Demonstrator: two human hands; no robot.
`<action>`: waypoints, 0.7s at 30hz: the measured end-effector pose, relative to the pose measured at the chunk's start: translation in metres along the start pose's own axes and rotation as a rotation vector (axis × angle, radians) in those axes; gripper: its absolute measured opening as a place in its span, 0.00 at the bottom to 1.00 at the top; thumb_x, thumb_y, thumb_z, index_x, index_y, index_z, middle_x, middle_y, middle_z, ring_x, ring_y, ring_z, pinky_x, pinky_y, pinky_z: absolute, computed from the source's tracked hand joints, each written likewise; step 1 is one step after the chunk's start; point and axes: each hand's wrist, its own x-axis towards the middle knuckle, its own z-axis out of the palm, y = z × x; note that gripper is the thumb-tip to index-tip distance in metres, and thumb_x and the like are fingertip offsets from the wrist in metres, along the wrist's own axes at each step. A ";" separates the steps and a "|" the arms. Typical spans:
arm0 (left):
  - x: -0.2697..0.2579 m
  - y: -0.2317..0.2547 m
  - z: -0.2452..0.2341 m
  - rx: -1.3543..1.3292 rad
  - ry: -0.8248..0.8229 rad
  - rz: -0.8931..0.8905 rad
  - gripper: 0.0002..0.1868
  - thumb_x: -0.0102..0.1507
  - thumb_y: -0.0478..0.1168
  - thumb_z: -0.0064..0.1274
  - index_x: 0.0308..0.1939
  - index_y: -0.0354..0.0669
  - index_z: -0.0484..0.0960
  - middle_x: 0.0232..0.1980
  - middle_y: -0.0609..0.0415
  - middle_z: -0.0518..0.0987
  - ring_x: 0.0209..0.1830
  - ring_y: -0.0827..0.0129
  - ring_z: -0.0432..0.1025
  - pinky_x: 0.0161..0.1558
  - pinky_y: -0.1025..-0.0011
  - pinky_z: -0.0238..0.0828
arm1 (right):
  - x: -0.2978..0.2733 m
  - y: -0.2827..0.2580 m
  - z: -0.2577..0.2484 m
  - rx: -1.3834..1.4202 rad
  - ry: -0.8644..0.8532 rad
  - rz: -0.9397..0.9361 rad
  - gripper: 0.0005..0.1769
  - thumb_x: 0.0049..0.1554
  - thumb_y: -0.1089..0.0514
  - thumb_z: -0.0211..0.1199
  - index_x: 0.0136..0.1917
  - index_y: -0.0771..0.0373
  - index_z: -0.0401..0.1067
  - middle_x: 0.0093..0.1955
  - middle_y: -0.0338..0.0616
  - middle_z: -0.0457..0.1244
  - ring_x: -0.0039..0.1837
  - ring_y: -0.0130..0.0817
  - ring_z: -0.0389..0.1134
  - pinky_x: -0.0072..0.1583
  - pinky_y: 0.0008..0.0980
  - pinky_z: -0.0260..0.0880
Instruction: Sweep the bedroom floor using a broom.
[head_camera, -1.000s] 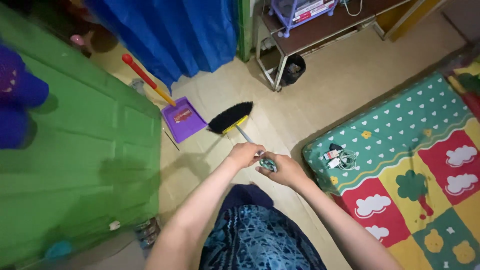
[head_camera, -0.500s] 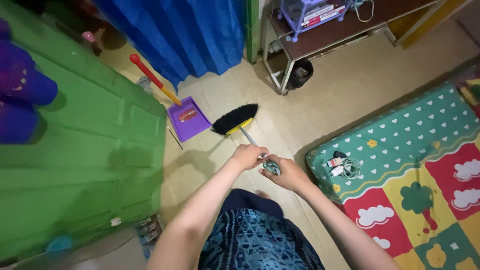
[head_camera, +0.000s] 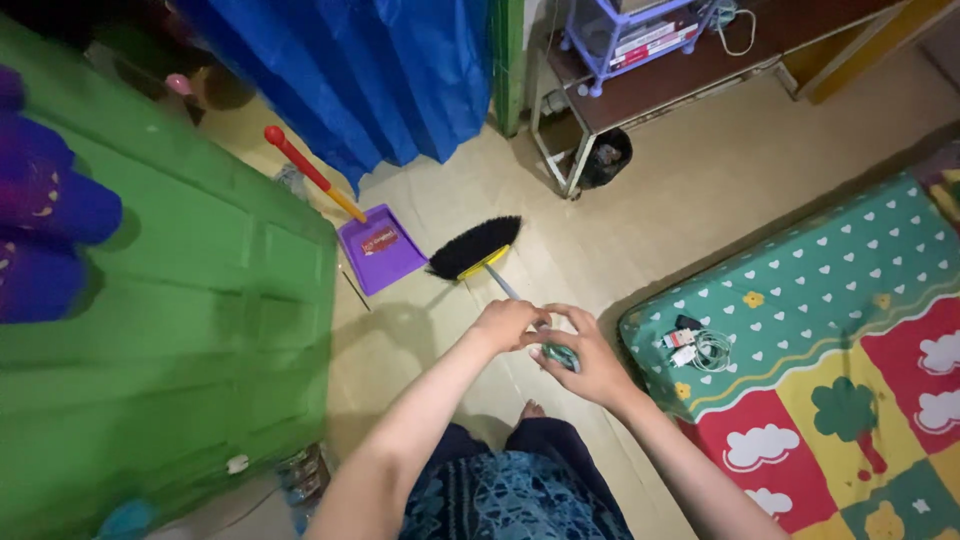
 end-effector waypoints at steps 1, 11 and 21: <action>-0.004 -0.001 -0.003 0.012 -0.035 -0.011 0.20 0.63 0.57 0.58 0.55 0.59 0.82 0.49 0.49 0.82 0.52 0.50 0.77 0.51 0.51 0.74 | 0.004 -0.004 0.002 0.154 0.000 -0.102 0.09 0.54 0.58 0.67 0.49 0.61 0.80 0.56 0.61 0.69 0.59 0.58 0.68 0.62 0.43 0.64; -0.042 -0.066 0.064 -0.150 -0.046 0.032 0.19 0.62 0.49 0.59 0.57 0.60 0.80 0.59 0.56 0.80 0.59 0.56 0.75 0.55 0.53 0.73 | -0.034 -0.004 0.100 0.382 -0.123 0.099 0.18 0.53 0.66 0.67 0.28 0.70 0.61 0.29 0.53 0.56 0.35 0.46 0.59 0.47 0.40 0.64; -0.076 -0.082 0.099 -0.251 0.032 0.104 0.25 0.62 0.42 0.57 0.64 0.59 0.75 0.69 0.59 0.75 0.67 0.61 0.70 0.63 0.60 0.69 | -0.054 -0.033 0.129 0.364 -0.079 0.149 0.14 0.54 0.68 0.64 0.30 0.71 0.63 0.28 0.50 0.56 0.36 0.44 0.57 0.46 0.38 0.62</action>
